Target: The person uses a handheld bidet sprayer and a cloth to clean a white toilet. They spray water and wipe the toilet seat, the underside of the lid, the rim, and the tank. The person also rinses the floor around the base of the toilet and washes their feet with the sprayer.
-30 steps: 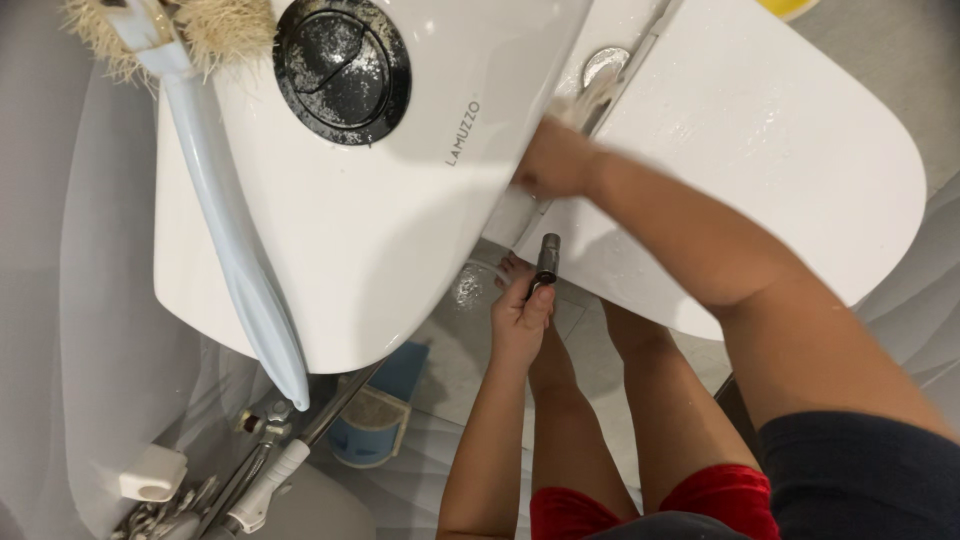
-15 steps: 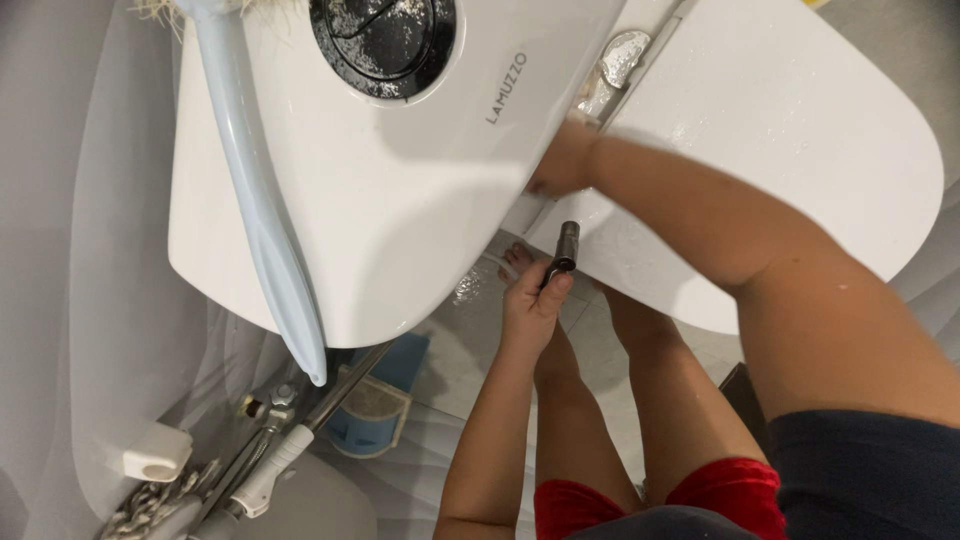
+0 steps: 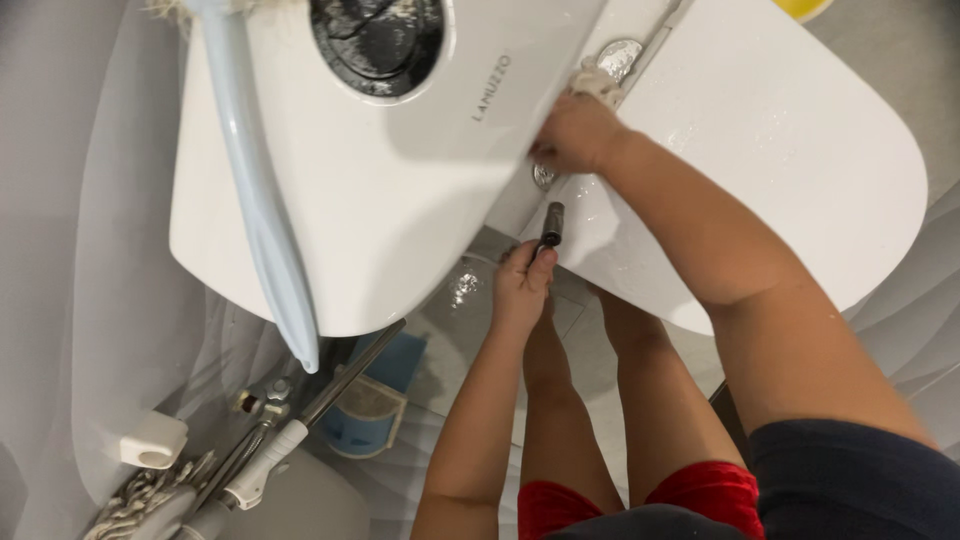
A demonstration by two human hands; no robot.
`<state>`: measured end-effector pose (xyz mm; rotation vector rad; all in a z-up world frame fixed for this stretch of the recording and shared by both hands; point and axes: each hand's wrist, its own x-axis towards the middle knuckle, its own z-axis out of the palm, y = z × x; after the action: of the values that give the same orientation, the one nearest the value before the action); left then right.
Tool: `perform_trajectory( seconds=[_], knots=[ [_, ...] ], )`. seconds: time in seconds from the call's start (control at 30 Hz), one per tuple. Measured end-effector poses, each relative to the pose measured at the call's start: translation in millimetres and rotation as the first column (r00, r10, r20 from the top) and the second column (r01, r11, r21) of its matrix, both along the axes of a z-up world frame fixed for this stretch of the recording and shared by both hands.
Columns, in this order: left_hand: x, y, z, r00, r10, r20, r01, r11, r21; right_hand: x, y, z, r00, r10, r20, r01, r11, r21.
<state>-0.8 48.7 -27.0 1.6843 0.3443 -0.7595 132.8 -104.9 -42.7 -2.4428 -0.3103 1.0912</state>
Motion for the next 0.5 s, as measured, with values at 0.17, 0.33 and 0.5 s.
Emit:
perform_trajectory(
  seconds=[0.17, 0.33, 0.5],
  knots=[
    [17, -12, 10, 0.995, 0.074, -0.066, -0.079, 0.994, -0.078, -24, -9, -8, 0.812, 0.212, 0.543, -0.155, 0.977, -0.15],
    [15, -19, 11, 0.999, 0.035, 0.013, -0.034, 0.996, -0.088, -11, -31, -30, 0.936, 0.278, 0.214, -0.234, 0.95, -0.209],
    [10, -21, 7, 0.998, 0.054, -0.008, -0.055, 0.99, -0.133, -8, -45, -21, 0.958, 0.218, 0.187, -0.195, 0.971, -0.136]
  ],
)
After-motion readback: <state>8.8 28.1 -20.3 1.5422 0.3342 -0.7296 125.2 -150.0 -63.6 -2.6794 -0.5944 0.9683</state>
